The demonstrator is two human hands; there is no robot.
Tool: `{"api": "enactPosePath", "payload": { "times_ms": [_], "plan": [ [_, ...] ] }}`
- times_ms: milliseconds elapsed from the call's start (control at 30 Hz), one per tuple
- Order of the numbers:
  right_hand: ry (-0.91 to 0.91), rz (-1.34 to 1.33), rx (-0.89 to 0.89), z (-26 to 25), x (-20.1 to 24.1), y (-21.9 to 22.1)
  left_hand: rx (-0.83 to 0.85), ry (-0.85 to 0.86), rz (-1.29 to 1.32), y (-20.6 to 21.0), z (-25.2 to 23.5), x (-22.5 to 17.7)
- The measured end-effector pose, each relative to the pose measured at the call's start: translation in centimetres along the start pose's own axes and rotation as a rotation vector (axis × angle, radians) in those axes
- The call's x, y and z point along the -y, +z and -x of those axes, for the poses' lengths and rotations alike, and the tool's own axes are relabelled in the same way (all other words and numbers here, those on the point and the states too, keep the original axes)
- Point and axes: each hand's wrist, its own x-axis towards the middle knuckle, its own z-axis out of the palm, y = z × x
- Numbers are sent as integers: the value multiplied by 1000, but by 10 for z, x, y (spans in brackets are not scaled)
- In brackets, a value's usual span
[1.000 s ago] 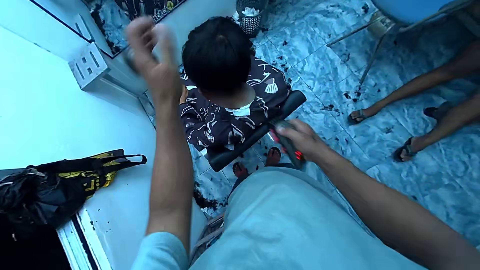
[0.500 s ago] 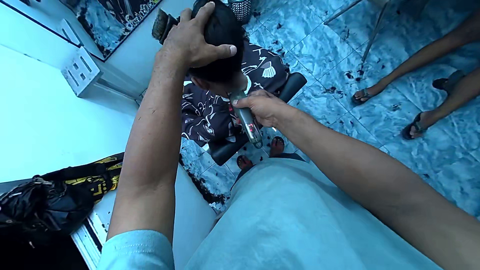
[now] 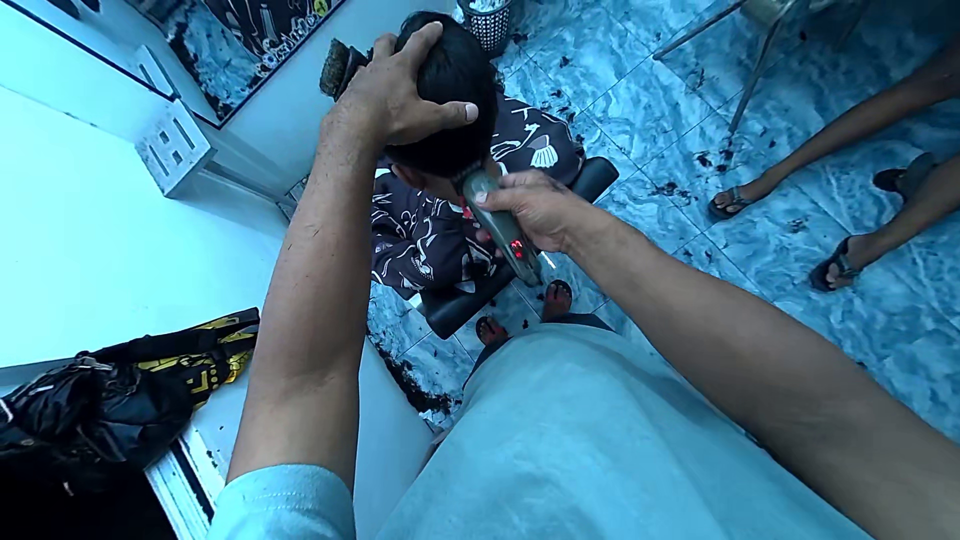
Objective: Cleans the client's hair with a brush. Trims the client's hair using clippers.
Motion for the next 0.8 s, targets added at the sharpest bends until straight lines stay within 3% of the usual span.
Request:
{"api": "enactPosePath", "payload": {
  "times_ms": [67,200,333,467,633,733,800],
  "plan": [
    [80,25,-53,2,0,-2,5,6,19,-2,1,-1],
    [-92,-74,71,3,14,-6,19,0,12,-4,-1,-2],
    [58,27,-55,8,14,-1,24,27,33,-8,-3,-2],
    [-68,-74,26,7,28,-3,20,54,63,-10,-3,2],
    [70,45,-36,11,20,-3,4,91,85,-10,-6,6],
    [-26,-82,19,10,32,0,15,91,66,-10,-5,7],
    [12,-23,7,14,34,3,16,92,66,-10,-3,6]
  ]
}}
